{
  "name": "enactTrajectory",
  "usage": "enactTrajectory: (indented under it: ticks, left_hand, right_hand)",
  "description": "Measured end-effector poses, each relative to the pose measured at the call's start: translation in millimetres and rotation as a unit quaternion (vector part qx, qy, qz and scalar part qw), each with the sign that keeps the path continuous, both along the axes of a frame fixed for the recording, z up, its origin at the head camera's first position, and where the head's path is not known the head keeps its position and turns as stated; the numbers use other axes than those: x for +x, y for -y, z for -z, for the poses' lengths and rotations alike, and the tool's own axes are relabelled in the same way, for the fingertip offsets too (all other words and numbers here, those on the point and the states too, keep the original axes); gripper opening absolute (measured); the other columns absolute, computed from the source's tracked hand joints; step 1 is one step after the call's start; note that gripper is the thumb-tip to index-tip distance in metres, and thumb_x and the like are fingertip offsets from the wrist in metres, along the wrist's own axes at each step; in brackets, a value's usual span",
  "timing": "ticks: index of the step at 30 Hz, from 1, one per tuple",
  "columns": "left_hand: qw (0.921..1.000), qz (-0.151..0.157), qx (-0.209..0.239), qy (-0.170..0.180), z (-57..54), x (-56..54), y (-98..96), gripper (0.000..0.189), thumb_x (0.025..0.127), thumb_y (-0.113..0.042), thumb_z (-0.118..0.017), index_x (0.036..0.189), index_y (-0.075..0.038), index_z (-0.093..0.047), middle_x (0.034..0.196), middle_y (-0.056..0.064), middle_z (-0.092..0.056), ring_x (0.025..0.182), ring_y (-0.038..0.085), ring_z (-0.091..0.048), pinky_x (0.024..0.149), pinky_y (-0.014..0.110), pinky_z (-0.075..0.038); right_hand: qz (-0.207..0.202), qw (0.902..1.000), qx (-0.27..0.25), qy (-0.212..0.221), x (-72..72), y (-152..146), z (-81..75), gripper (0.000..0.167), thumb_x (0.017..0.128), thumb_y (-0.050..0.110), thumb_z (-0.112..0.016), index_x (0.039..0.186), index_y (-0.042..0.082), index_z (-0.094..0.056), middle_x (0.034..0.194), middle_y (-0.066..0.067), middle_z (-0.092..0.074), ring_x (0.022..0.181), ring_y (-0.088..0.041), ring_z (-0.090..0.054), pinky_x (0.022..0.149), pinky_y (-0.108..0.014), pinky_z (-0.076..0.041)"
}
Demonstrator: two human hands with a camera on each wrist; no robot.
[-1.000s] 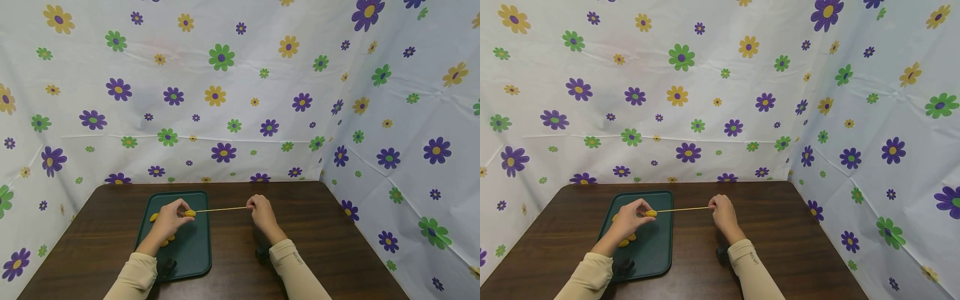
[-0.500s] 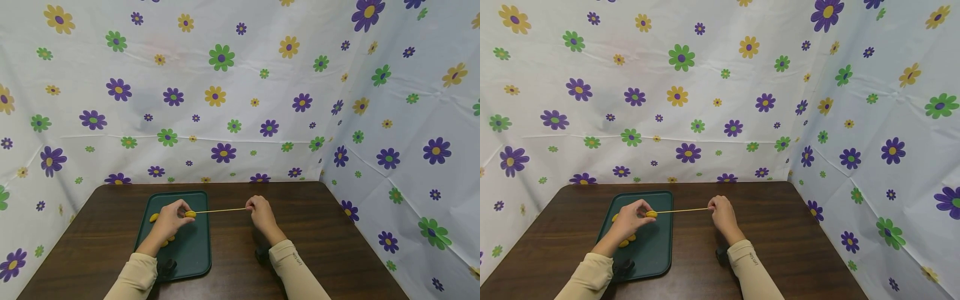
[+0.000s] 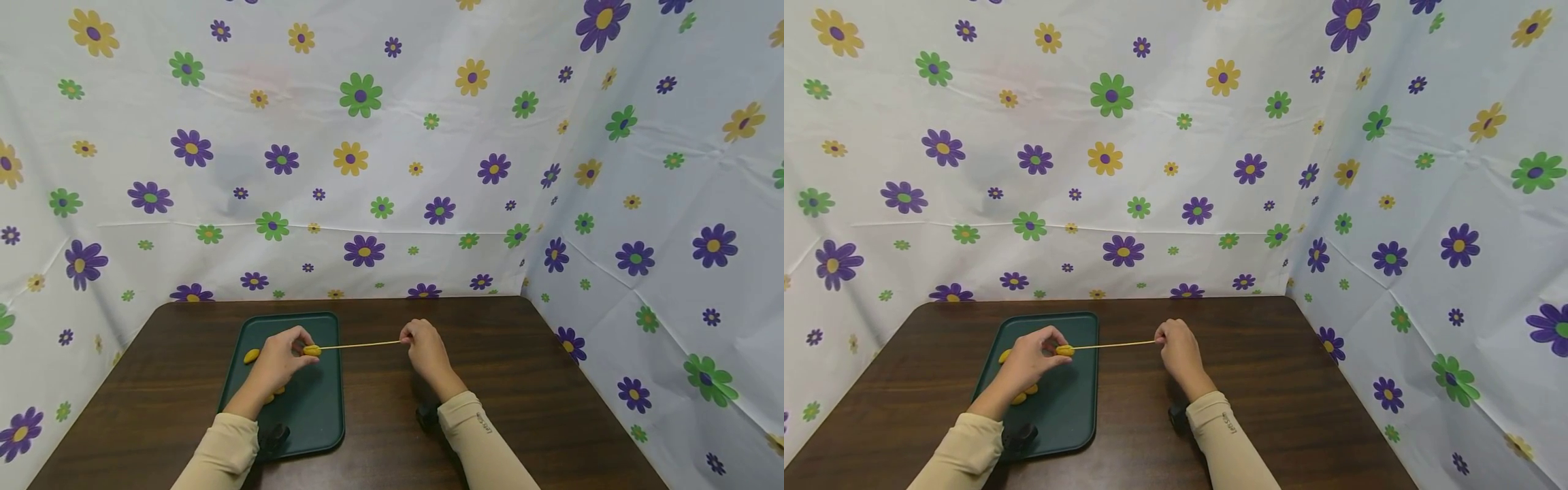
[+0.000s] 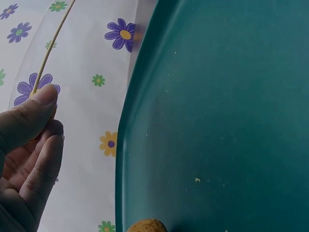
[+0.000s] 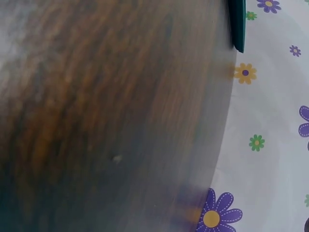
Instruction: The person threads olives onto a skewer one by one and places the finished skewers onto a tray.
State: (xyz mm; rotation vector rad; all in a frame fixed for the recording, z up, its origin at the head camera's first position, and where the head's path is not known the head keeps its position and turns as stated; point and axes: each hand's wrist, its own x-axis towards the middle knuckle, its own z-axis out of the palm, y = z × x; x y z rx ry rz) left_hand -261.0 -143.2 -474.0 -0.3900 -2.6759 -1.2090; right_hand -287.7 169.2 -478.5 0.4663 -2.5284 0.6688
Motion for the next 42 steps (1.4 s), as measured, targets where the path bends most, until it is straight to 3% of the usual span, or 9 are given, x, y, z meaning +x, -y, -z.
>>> enactTrajectory:
  ticks: [22, 42]
  left_hand:
    - [0.9999, 0.000, -0.012, -0.001, 2.9, 2.2, -5.3, 0.027, 0.076, -0.007, -0.089, 0.090, -0.014, -0.066, 0.087, 0.001, -0.070, 0.074, 0.013, -0.063, 0.076, 0.040, -0.059]
    - [0.9996, 0.017, -0.017, -0.013, 8.5, 0.5, -8.2, 0.029, 0.075, -0.008, -0.090, 0.089, -0.015, -0.066, 0.086, -0.002, -0.070, 0.073, 0.009, -0.062, 0.071, 0.035, -0.058]
  right_hand:
    - [0.004, 0.9998, 0.020, 0.005, 7.0, 10, -2.7, 0.030, 0.077, -0.013, -0.076, 0.072, 0.013, -0.064, 0.077, 0.004, -0.060, 0.075, -0.017, -0.057, 0.067, -0.035, -0.051]
    - [0.004, 0.9992, 0.035, 0.017, 10.3, 17, -1.2, 0.031, 0.077, -0.016, -0.074, 0.072, 0.013, -0.064, 0.077, 0.004, -0.060, 0.074, -0.015, -0.054, 0.067, -0.031, -0.050]
